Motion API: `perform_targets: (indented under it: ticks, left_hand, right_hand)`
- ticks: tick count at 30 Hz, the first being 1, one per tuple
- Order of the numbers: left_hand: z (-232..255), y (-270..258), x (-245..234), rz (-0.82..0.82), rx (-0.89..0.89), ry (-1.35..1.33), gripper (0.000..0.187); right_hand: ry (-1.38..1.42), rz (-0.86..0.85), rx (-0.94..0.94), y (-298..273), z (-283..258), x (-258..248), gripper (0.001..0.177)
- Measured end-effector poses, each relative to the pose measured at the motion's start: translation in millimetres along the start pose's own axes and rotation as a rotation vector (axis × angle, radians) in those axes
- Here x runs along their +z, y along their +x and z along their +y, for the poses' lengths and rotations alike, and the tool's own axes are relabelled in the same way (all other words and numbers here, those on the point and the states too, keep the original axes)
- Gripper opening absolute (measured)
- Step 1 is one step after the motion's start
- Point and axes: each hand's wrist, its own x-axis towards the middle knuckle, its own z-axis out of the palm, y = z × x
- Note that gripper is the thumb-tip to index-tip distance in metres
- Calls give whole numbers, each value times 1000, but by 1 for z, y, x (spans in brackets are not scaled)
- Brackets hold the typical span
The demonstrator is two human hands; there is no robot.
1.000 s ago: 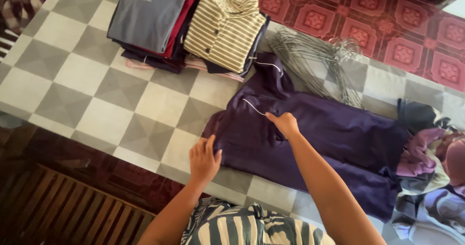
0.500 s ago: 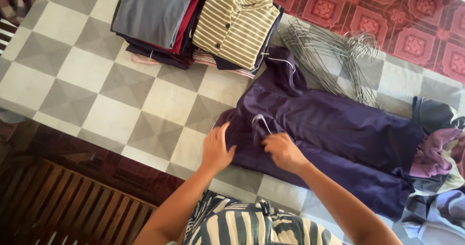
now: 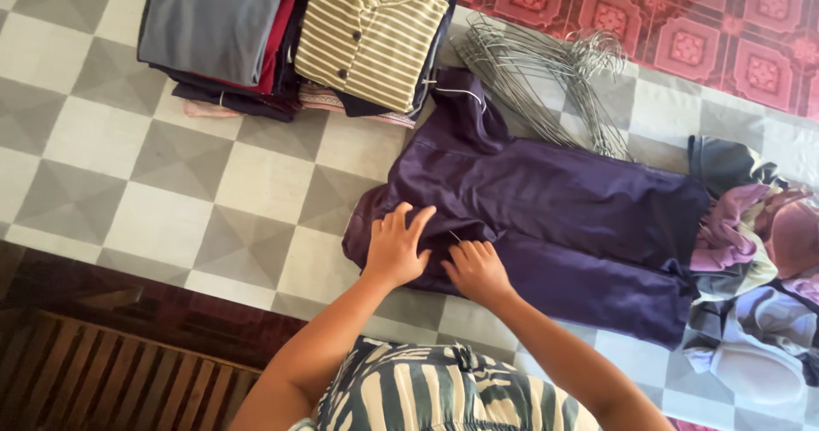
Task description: The person picks up and folds a striped shirt and a dark purple garment on a checkered table, then places them onto a stack of folded laundry.
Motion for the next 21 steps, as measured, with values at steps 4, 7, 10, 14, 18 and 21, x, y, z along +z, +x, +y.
perform_targets:
  ticks: [4, 7, 10, 14, 18, 21]
  left_hand:
    - [-3, -12, 24, -84, -18, 173, 71]
    - [-17, -20, 38, -86, -26, 105, 65]
    - [-33, -27, 40, -40, -24, 53, 54]
    - [-39, -28, 26, 36, 81, -25, 46]
    - [-34, -33, 11, 79, 144, -74, 42]
    - [-37, -43, 15, 28, 266, -67, 34]
  right_hand:
    - [-93, 2, 97, 9, -8, 21, 29]
    - [-165, -84, 107, 6, 1, 32, 13]
    - [-183, -128, 53, -2, 15, 27, 12]
    - [335, 3, 401, -9, 26, 0, 11]
    - [296, 144, 302, -32, 23, -30, 16]
    - [301, 136, 169, -52, 18, -32, 17]
